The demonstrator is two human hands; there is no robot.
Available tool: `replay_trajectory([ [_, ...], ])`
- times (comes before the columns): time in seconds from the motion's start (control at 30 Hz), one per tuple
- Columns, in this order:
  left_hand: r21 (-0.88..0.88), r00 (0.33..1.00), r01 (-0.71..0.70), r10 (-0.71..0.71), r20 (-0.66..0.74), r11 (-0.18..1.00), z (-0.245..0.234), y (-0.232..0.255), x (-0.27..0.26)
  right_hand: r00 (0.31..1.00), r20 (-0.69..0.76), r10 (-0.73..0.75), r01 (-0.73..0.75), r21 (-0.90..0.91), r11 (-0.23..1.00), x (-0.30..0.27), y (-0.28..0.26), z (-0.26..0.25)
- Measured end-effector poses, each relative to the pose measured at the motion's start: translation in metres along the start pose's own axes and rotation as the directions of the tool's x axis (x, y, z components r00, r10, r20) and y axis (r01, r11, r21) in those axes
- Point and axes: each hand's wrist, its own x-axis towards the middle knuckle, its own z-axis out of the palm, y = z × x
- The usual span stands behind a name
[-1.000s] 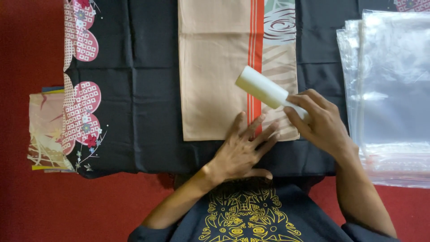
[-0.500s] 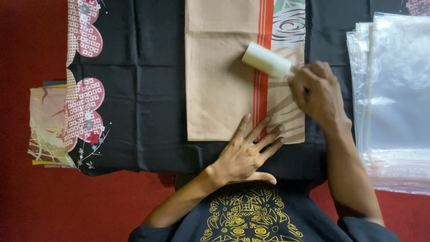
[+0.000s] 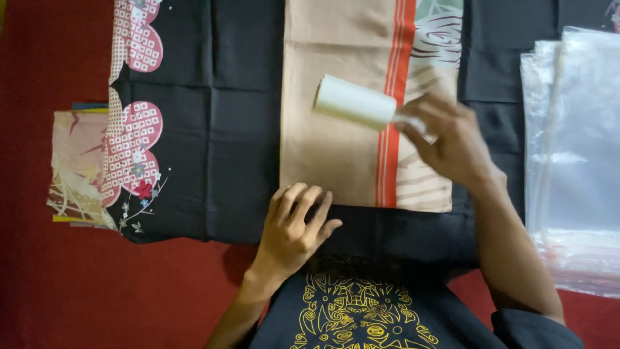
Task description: The person cleans a folded piece of patterned fabric by rolling a lint roller repeatedly across its surface, then refolds the fabric and continues rolling the lint roller over the newly exposed sections.
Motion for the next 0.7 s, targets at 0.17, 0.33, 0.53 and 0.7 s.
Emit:
replay_trajectory([
  [0.17,0.003,0.999,0.032,-0.032,0.031,0.999,0.0,-0.001,-0.013,0.996,0.062,-0.065,0.066,-0.008,0.998,0.006,-0.005,0.022],
  [0.33,-0.023,0.999,0.032,-0.031,0.016,0.999,0.0,-0.003,-0.012,0.998,0.067,-0.018,0.026,-0.108,0.994,0.014,0.033,0.026],
  [0.53,-0.001,0.982,0.049,-0.048,0.183,0.999,-0.02,-0.002,0.0,0.999,0.033,0.026,-0.019,-0.203,0.979,0.043,0.061,0.024],
  [0.7,0.0,0.985,0.038,-0.037,0.166,0.999,-0.02,-0.001,0.0,0.992,-0.12,-0.042,0.006,-0.284,0.959,0.065,0.093,0.02],
])
